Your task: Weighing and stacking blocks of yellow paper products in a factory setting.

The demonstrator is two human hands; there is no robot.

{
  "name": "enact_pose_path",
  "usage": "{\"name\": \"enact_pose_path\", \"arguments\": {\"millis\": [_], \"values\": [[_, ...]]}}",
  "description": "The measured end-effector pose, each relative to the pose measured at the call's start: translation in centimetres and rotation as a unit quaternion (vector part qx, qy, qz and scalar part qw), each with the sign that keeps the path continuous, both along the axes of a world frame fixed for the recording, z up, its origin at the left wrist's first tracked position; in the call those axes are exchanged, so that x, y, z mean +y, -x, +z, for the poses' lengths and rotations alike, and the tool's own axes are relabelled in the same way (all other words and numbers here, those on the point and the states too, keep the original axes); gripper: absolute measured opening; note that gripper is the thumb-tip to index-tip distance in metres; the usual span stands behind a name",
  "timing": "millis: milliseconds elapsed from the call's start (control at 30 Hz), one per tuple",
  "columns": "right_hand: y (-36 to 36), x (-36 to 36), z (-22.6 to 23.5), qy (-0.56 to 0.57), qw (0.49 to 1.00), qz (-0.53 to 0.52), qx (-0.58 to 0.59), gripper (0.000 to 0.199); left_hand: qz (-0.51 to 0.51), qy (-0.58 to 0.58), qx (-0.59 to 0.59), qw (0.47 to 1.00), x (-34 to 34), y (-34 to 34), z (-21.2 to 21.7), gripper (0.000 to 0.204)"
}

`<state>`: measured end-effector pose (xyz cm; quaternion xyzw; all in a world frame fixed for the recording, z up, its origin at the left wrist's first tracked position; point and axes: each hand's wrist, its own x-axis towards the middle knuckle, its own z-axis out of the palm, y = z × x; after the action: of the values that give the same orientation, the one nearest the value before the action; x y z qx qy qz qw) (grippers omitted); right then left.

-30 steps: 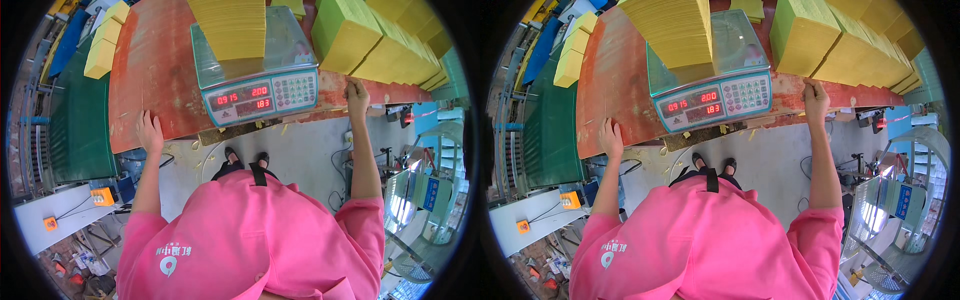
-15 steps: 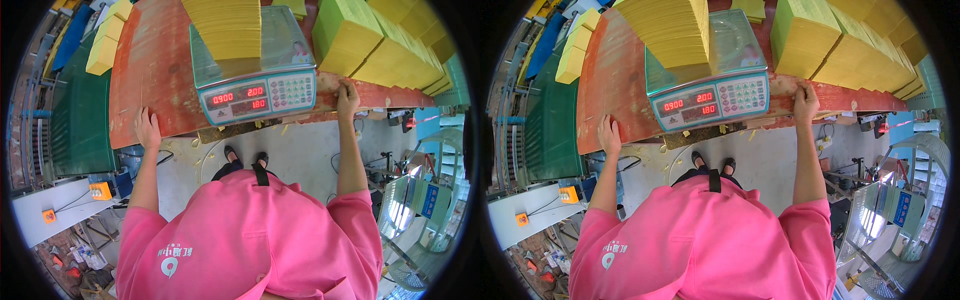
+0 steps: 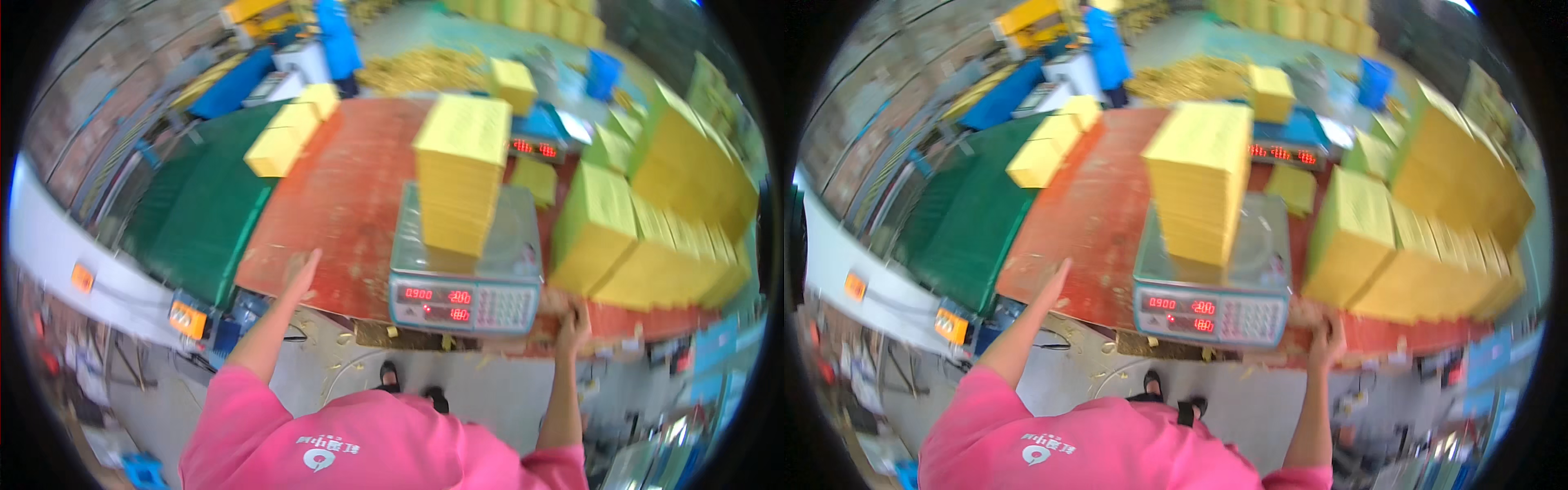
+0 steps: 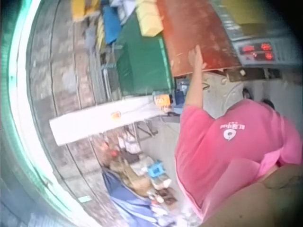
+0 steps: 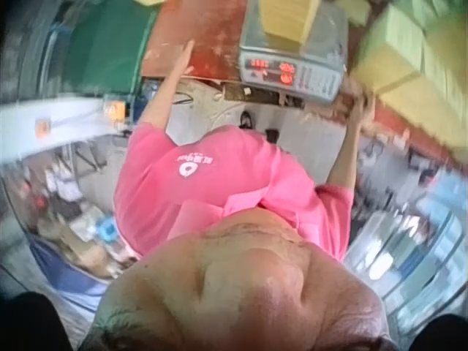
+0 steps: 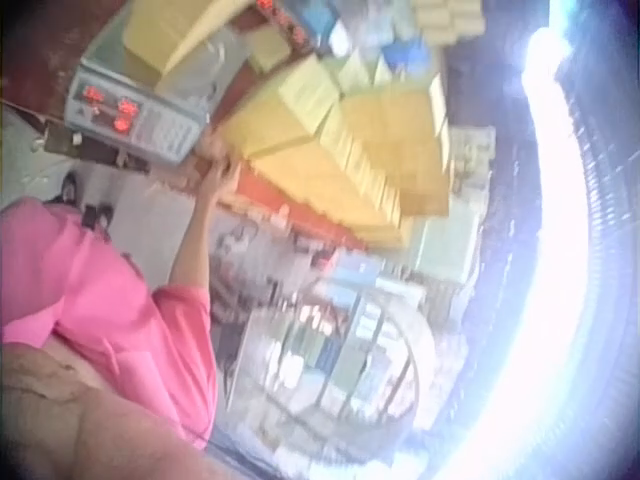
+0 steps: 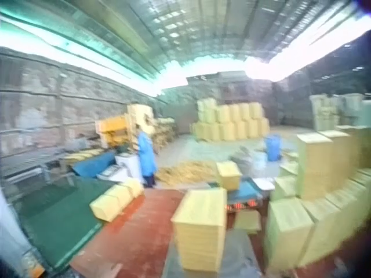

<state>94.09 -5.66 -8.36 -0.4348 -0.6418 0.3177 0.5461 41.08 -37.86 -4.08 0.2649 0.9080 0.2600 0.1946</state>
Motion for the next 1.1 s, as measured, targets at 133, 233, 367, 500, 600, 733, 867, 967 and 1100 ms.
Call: {"name": "enact_pose_path", "arguments": {"millis": [133, 233, 367, 500, 600, 733, 867, 967, 1100], "values": [[-2.8, 0.4, -1.9, 0.033, 0.999, -0.004, -0.015, 0.016, 0.061, -0.283, -0.260, 0.921, 8.6, -2.0, 7.5, 0.092], [-1.3, -0.2, -0.1, 0.025, 0.999, 0.012, -0.027, 0.013, -0.014, -0.349, -0.274, 0.896, 12.9, -4.6, 14.9, 0.091], [-1.2, -0.1, -0.3, 0.026, 0.999, 0.016, -0.019, 0.010, -0.097, -0.416, -0.260, 0.866, 18.3, -8.8, 22.5, 0.086], [-1.6, 0.3, -1.0, 0.011, 1.000, 0.008, -0.016, 0.010, -0.123, -0.346, -0.264, 0.892, 24.4, -9.6, 25.0, 0.077], [-1.7, 0.3, -0.9, 0.018, 0.999, 0.002, -0.035, 0.010, -0.174, -0.297, -0.270, 0.899, 26.6, -9.7, 25.8, 0.069], [-2.0, 0.4, -1.2, 0.032, 0.998, -0.004, -0.045, 0.010, -0.239, -0.238, -0.322, 0.884, 27.8, -10.6, 26.5, 0.057], [-2.1, 1.0, -2.4, 0.016, 0.998, -0.017, -0.055, 0.010, -0.261, -0.237, -0.354, 0.866, 30.0, -8.2, 24.2, 0.053], [-1.7, 0.5, -1.9, 0.018, 0.999, -0.021, -0.046, 0.010, -0.274, -0.240, -0.381, 0.850, 30.6, -7.3, 23.4, 0.043], [-1.4, 0.6, -1.9, 0.021, 0.999, -0.027, -0.030, 0.011, -0.302, -0.159, -0.363, 0.867, 30.2, -7.1, 24.2, 0.047]]}}
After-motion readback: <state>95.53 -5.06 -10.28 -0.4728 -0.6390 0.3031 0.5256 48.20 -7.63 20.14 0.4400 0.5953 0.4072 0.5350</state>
